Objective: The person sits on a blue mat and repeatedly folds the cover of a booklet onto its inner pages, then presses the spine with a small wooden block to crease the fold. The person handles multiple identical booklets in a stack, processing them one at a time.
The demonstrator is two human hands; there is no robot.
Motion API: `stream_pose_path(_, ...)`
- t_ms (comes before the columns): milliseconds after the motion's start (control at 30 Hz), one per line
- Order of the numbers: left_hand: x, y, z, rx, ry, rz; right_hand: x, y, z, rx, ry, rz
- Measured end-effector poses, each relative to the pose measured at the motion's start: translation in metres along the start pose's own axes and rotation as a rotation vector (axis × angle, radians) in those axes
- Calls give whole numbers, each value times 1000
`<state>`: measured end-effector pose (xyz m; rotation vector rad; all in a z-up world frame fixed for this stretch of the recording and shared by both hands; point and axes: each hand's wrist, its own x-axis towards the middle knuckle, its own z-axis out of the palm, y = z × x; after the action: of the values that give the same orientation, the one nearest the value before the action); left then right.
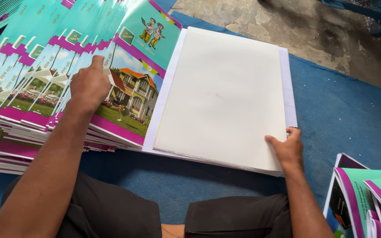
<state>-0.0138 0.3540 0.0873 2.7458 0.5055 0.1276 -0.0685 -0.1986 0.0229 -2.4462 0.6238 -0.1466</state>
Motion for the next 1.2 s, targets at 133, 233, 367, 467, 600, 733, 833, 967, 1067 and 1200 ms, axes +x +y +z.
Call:
stream_pose_path(133, 3, -11, 11, -3, -13, -22, 6, 4, -4, 263, -51, 106)
stream_pose_path(233, 6, -17, 16, 4, -2, -47, 14, 9, -11, 562, -127, 120)
stream_pose_path(367, 7, -18, 23, 89, 172, 6, 18, 12, -15, 778, -202, 160)
stream_pose_path(467, 2, -4, 36, 100, 319, 159, 16, 8, -15, 817, -217, 204)
stream_pose_path(600, -7, 39, 65, -475, -16, 158, 12, 2, -18, 796, -217, 262)
stream_pose_path(733, -23, 82, 95, -675, -463, -186, 11, 0, -21, 804, -242, 236)
stream_pose_path(833, -30, 89, 113, -832, -514, -202, 10, -2, -23, 790, -244, 219)
stream_pose_path(967, -33, 92, 136, -849, -291, -59, 6, -6, -25, 655, -186, 226)
stream_pose_path(1067, -37, 92, 145, -789, -270, -64, 5, -6, -32, 723, -217, 198)
stream_pose_path(1200, -46, 95, 142, -797, -297, -44, 5, -11, -42, 885, -262, 57)
